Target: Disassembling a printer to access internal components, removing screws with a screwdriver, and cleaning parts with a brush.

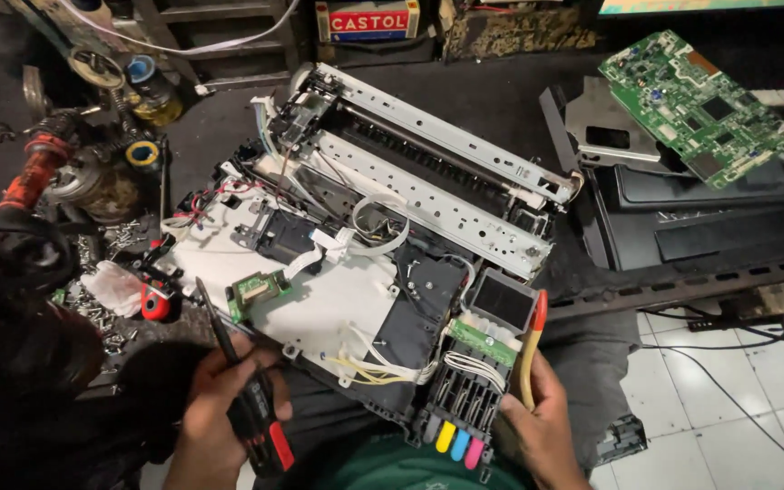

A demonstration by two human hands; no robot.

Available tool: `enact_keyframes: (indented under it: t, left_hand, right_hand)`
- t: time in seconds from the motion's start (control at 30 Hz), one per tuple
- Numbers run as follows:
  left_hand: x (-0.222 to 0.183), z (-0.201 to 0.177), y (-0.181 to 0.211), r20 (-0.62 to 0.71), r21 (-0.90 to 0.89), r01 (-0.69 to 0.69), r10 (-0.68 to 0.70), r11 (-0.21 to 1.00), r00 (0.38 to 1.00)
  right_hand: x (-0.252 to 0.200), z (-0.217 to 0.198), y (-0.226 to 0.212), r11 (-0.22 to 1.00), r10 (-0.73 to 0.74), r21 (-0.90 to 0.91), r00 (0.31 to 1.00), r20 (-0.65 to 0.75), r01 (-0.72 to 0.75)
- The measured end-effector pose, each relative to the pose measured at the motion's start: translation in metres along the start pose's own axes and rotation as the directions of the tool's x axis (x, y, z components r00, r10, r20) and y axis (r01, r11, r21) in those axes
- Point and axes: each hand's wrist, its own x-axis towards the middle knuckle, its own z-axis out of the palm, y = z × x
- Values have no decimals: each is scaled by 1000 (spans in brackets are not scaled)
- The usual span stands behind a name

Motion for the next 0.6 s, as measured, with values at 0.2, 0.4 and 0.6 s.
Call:
enact_keyframes:
  t: [0.2,0.4,0.6]
  left_hand:
    - [-22,-16,-16,127,-74,24,-14,997,992]
    - [-31,30,-20,271,-98,-51,76,994,960]
    - [-30,39,-20,309,-80,-21,45,997,950]
  right_hand:
    - [4,-10,-19,996,47,-82,998,30,-45]
    - [26,-37,3,994,97,-51,993,72,-93]
    - [48,-44,-29,993,37,-118,975,219,-11]
